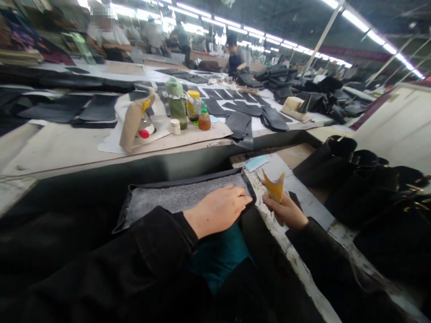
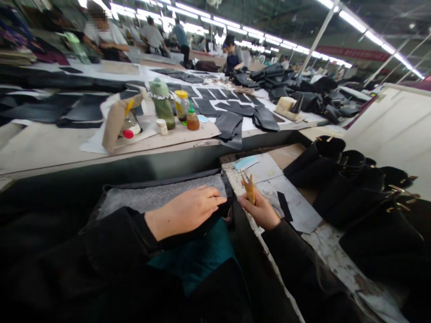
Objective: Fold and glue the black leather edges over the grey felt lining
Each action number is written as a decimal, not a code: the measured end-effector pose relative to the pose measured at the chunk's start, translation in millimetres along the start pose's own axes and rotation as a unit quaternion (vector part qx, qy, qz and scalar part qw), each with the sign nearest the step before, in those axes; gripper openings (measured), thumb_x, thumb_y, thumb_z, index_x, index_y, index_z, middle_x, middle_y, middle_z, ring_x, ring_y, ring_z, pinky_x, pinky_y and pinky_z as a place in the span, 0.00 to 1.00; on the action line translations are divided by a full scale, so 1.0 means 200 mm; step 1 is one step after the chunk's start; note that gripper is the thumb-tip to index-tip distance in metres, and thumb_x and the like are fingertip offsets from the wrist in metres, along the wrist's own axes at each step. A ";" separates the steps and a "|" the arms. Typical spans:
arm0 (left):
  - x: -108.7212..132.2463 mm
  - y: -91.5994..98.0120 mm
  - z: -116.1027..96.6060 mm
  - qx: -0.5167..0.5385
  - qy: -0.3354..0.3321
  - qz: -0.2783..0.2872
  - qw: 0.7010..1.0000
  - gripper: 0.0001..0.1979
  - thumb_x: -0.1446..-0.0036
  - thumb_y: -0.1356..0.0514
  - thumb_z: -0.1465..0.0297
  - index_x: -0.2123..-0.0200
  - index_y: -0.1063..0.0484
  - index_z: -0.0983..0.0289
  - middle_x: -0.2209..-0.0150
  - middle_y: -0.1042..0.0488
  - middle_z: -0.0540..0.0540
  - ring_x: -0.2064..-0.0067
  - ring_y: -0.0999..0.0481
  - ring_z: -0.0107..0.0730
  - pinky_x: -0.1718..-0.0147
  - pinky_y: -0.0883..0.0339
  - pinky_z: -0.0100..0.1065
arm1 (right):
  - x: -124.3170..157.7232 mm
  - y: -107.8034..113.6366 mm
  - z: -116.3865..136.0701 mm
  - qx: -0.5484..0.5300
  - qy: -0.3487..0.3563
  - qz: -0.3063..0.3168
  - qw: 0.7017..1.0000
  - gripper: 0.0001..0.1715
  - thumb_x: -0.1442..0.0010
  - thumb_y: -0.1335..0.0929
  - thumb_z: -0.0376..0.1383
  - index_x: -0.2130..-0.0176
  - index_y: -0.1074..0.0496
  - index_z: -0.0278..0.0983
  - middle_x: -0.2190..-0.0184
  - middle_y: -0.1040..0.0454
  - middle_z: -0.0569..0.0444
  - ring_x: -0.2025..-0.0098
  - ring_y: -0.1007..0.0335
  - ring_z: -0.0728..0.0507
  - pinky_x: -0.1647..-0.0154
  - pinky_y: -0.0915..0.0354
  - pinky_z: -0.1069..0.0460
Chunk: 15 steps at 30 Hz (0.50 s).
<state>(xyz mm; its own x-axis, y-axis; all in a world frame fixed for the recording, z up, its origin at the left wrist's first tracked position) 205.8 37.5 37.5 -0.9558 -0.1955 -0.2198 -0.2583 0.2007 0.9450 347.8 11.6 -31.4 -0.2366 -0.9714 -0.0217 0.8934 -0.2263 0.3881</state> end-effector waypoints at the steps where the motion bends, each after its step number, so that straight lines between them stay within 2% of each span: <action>1: 0.01 -0.02 -0.02 -0.022 0.005 -0.004 1.000 0.15 0.41 0.55 0.72 0.54 0.34 0.64 0.61 0.32 0.56 0.60 0.34 0.35 0.60 0.40 0.35 | -0.02 -0.03 0.00 -0.024 0.001 0.010 1.000 0.40 0.48 0.35 0.47 0.43 0.50 0.31 0.78 0.44 0.61 0.78 0.48 0.52 0.76 0.45 0.55; 5: 0.02 -0.06 -0.05 -0.084 0.034 -0.020 0.996 0.15 0.40 0.56 0.72 0.52 0.37 0.62 0.62 0.34 0.54 0.60 0.36 0.36 0.63 0.40 0.37 | -0.10 -0.12 0.02 -0.050 0.009 0.051 0.997 0.38 0.48 0.35 0.46 0.44 0.49 0.30 0.78 0.44 0.61 0.77 0.50 0.52 0.76 0.48 0.55; 10: 0.00 -0.08 -0.03 -0.086 0.052 -0.002 0.995 0.16 0.41 0.55 0.73 0.51 0.37 0.62 0.60 0.33 0.54 0.60 0.36 0.36 0.63 0.40 0.38 | -0.13 -0.15 0.04 -0.044 0.011 0.072 0.996 0.33 0.49 0.33 0.43 0.47 0.43 0.33 0.78 0.44 0.61 0.75 0.47 0.51 0.73 0.46 0.54; 15: 0.00 -0.16 0.06 -0.091 0.061 0.004 0.994 0.20 0.47 0.51 0.79 0.52 0.34 0.60 0.58 0.31 0.54 0.59 0.33 0.38 0.62 0.38 0.39 | -0.16 -0.15 0.08 -0.025 0.012 0.045 0.999 0.27 0.49 0.33 0.37 0.50 0.40 0.34 0.67 0.38 0.56 0.65 0.41 0.48 0.61 0.42 0.52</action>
<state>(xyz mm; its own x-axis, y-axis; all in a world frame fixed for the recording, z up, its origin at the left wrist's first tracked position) 213.0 42.1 5.5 -0.9303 -0.3123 -0.1923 -0.2115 0.0282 0.9770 322.9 50.1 -26.3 -0.1452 -0.9893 -0.0103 0.9286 -0.1399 0.3438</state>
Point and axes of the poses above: each hand's wrist, its own x-axis away from the middle knuckle, its own y-axis out of the back of the hand, z = x × y, the point moved 9 cm from there along -x, towards the middle knuckle
